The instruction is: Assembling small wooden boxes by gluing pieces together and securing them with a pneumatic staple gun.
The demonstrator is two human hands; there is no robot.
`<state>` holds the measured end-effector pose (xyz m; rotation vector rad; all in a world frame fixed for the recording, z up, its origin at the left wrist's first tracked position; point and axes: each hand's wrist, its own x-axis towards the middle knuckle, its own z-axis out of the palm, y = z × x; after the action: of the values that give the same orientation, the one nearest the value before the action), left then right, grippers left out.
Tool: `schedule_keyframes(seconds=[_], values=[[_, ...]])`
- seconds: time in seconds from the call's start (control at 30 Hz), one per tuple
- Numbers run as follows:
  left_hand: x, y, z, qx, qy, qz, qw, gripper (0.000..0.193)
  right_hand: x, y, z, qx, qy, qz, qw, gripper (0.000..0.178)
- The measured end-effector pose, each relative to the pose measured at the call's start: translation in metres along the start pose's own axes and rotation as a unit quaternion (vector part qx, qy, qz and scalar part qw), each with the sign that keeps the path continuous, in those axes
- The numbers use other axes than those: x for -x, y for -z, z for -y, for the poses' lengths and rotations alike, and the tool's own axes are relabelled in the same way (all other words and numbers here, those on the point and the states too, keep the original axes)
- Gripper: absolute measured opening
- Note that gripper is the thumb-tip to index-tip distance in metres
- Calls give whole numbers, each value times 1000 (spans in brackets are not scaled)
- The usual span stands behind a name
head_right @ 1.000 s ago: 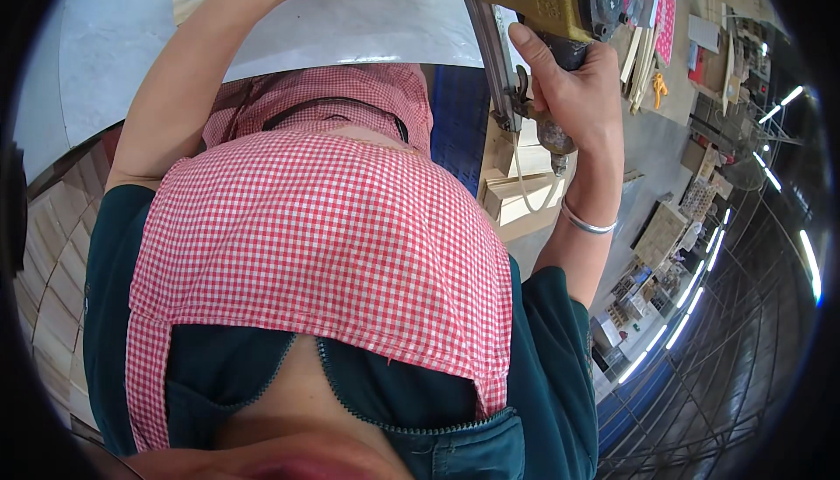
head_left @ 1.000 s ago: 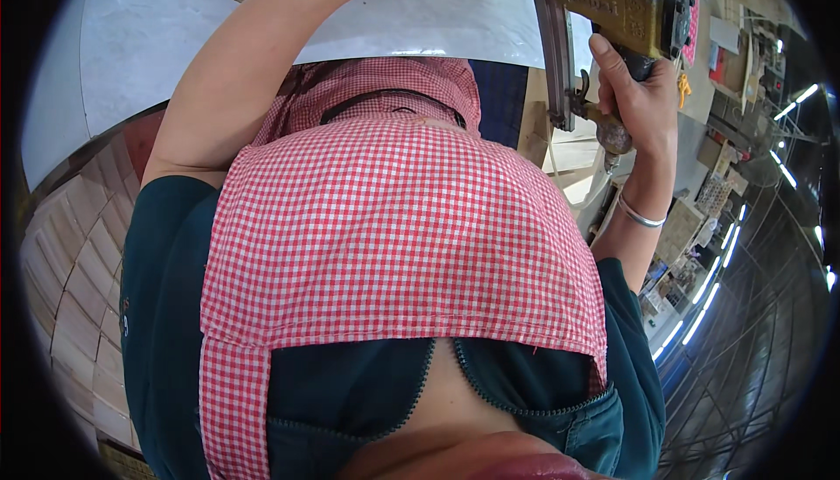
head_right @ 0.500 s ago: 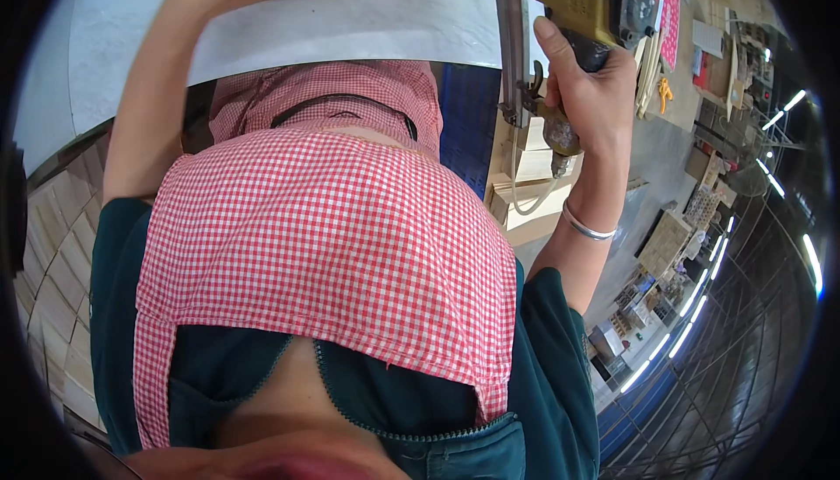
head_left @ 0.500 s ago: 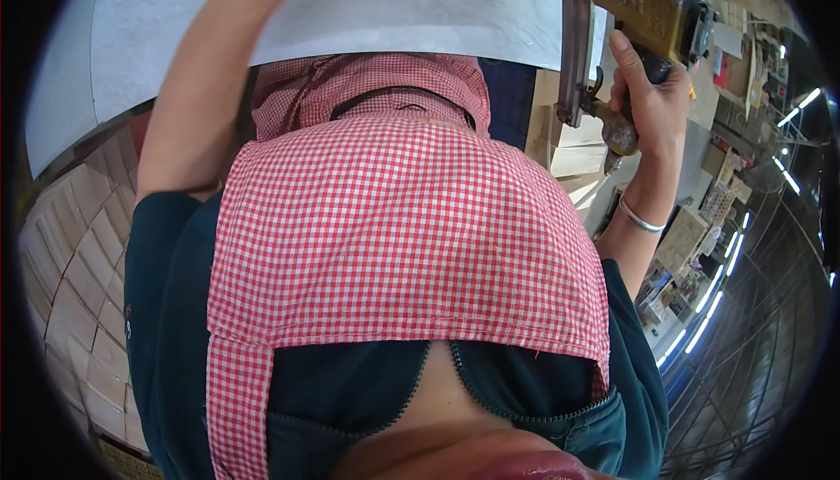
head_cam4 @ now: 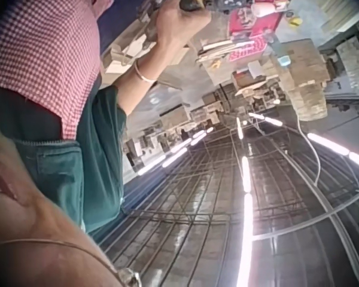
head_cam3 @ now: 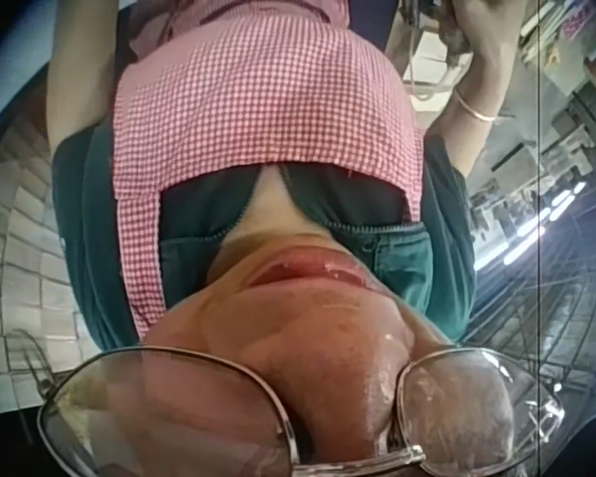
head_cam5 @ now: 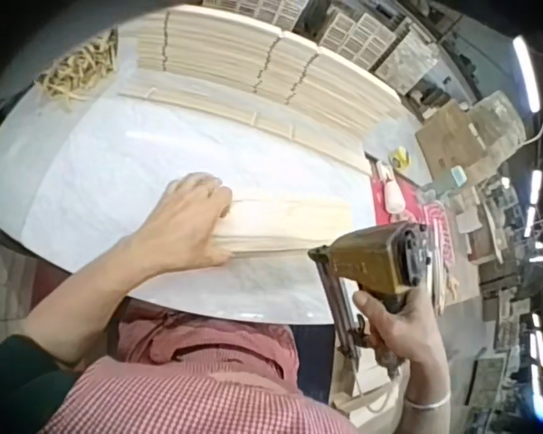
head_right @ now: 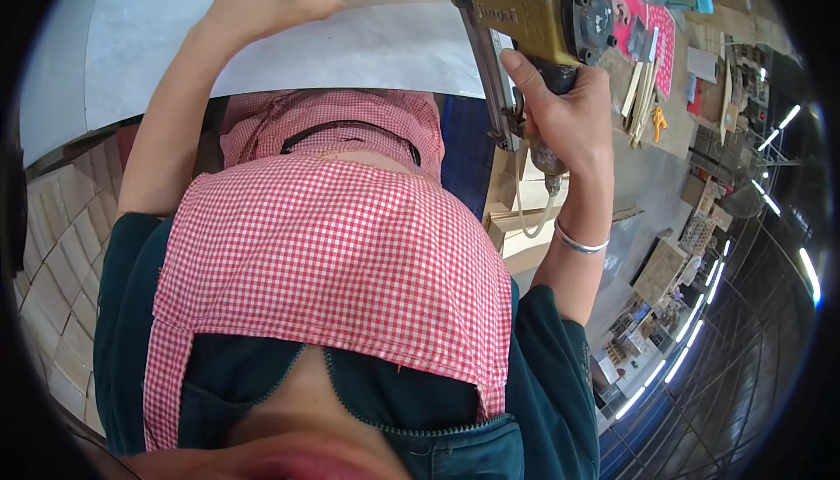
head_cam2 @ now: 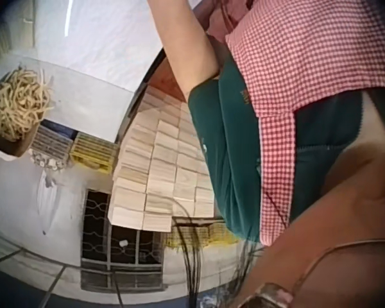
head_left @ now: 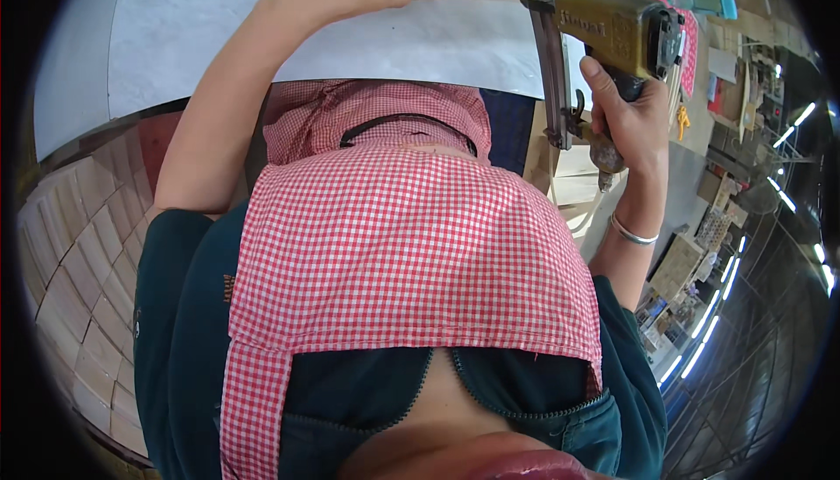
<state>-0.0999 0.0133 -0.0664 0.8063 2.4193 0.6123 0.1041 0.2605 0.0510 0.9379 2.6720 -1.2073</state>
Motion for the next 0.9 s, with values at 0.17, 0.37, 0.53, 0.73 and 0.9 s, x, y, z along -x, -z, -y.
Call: schedule_keyframes(seconds=[0.17,0.37,0.53,0.73,0.9], values=[[6,15,-12,13,30,78,996,45,-2,-1,3,18,18,2,1000,34],[4,14,-12,-29,69,91,993,46,-9,-2,6,12,32,22,999,34],[0,6,-8,-68,91,65,991,45,-13,-3,7,7,29,33,999,32],[-2,6,-14,-53,102,65,991,44,-15,-1,6,-13,13,42,999,30],[-3,6,-15,-35,110,76,990,45,-16,-3,8,-10,8,34,999,28]])
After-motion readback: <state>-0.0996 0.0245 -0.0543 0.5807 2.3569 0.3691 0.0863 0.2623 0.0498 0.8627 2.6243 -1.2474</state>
